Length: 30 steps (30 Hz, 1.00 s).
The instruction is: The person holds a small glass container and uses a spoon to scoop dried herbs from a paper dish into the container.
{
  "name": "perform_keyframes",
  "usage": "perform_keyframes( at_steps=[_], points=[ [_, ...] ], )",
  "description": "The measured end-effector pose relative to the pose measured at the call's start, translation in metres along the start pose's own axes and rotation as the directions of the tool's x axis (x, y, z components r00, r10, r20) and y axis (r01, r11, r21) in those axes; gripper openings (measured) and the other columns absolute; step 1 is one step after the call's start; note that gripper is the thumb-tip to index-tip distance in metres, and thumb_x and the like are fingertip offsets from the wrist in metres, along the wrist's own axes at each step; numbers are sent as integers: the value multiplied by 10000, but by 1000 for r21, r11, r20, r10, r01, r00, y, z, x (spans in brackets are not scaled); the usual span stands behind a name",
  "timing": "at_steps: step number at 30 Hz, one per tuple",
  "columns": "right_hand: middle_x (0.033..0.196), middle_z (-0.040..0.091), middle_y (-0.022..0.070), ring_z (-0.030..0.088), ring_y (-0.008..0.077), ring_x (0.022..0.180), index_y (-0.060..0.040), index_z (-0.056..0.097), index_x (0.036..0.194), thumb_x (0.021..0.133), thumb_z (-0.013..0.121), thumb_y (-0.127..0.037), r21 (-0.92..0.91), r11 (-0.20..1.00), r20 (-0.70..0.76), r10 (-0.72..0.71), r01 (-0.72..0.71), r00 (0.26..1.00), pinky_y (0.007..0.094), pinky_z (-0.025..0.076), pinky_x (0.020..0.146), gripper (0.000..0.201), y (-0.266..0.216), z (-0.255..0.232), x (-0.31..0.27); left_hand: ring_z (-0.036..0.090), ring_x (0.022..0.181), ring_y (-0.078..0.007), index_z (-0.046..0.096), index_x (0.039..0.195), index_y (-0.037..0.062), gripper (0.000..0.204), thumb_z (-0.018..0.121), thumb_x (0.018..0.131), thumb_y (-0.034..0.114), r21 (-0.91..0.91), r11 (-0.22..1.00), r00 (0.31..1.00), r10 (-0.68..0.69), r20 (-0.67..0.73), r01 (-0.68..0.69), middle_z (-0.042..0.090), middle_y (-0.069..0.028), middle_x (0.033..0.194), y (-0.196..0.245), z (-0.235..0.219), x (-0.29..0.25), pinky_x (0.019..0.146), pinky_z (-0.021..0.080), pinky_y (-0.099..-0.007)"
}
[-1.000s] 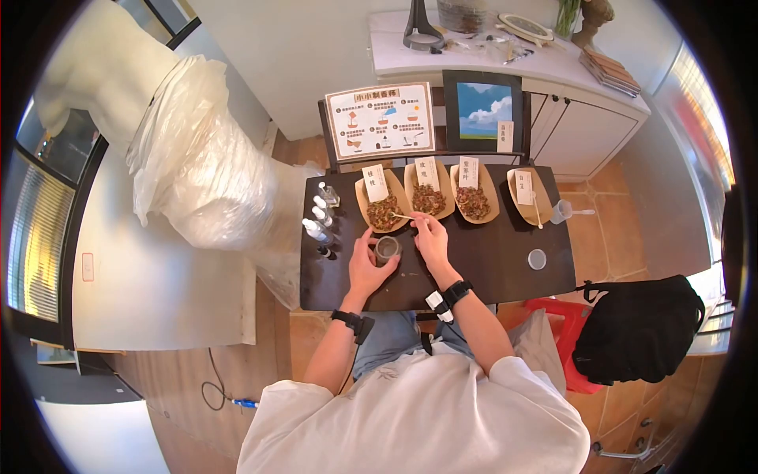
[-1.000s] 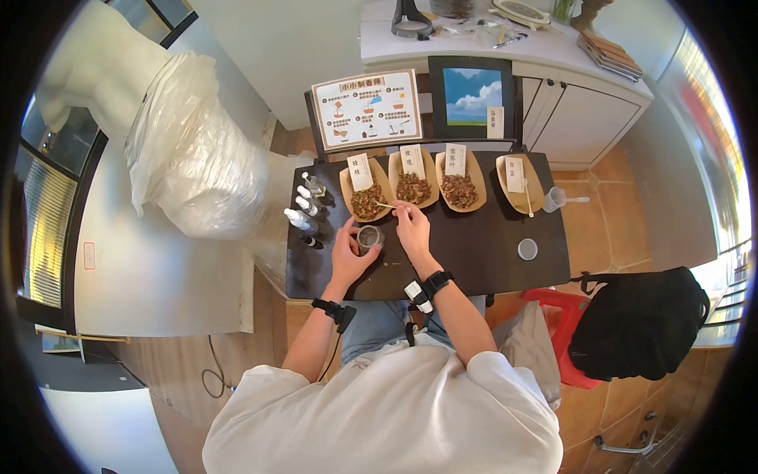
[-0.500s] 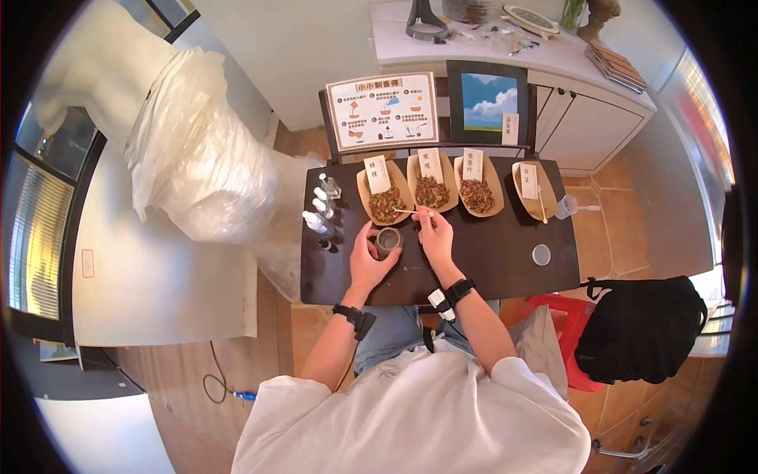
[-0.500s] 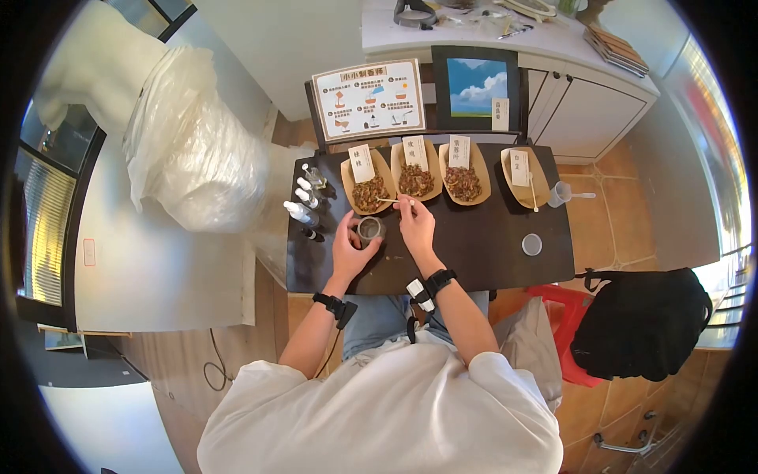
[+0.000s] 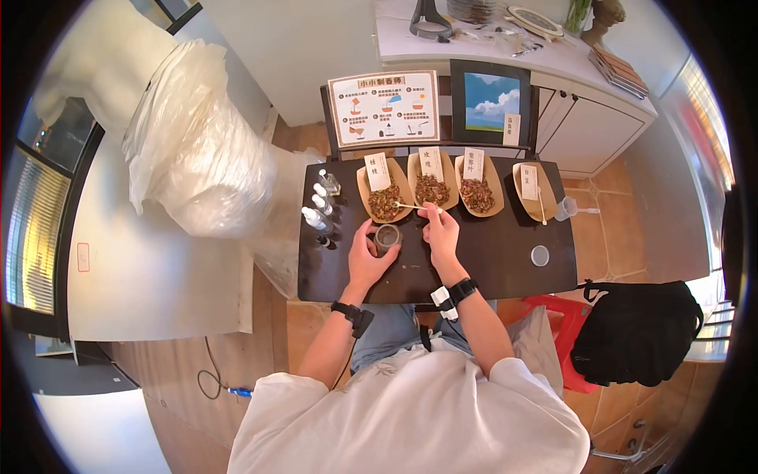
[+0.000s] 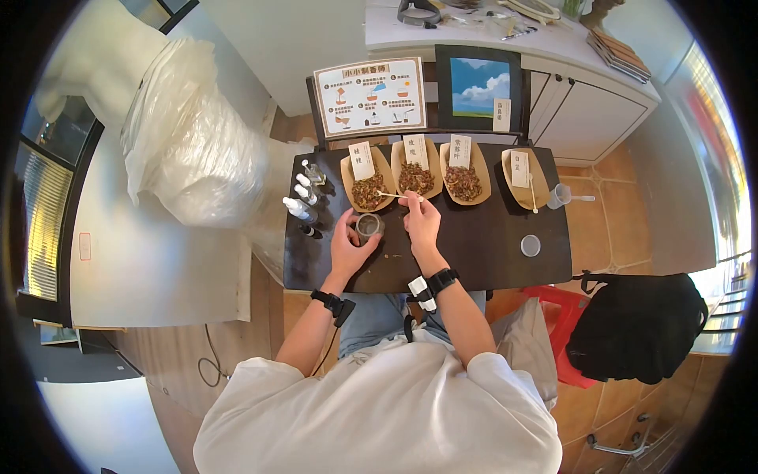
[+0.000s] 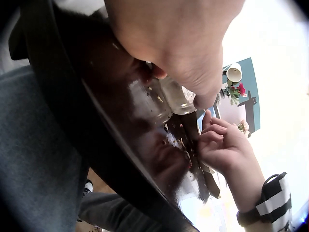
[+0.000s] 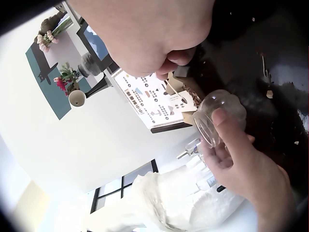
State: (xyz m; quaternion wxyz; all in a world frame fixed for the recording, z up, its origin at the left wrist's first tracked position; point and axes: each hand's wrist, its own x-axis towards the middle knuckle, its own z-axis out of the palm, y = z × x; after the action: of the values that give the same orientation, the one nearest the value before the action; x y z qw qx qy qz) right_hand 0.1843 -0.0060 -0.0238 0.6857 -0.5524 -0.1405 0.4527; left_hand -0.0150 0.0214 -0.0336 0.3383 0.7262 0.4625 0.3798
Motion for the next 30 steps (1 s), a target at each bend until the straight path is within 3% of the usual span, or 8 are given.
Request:
perform_keyframes(
  at_steps=[12, 18, 30],
  points=[
    [989, 759, 44, 475, 32, 557, -3, 732, 1245, 1145, 580, -284, 68, 998, 18, 12, -13, 1000, 210, 361, 484, 336, -10, -3, -26, 534, 665, -108, 538, 1425, -21, 809, 940, 787, 272, -4, 1000, 1000, 3, -20, -3, 718, -46, 1186, 1, 1, -1, 641, 497, -275],
    [908, 740, 30, 475, 30, 552, -11, 739, 1191, 1150, 567, -333, -9, 1000, 46, 15, -14, 999, 211, 362, 481, 367, -5, -4, -32, 538, 652, -113, 538, 1423, -5, 804, 938, 789, 284, 6, 1000, 1000, -10, -12, 11, 715, -38, 1197, 2, 1, -1, 632, 499, -284],
    [879, 746, 18, 544, 57, 661, -20, 742, 1128, 1149, 563, -276, -337, 905, 84, -247, 260, 965, 258, 460, 617, 313, 5, -3, -44, 526, 662, -95, 520, 1442, -25, 827, 950, 787, 241, -6, 1000, 1000, 2, -10, -2, 717, -48, 1203, -2, 2, -1, 623, 474, -248]
  ],
)
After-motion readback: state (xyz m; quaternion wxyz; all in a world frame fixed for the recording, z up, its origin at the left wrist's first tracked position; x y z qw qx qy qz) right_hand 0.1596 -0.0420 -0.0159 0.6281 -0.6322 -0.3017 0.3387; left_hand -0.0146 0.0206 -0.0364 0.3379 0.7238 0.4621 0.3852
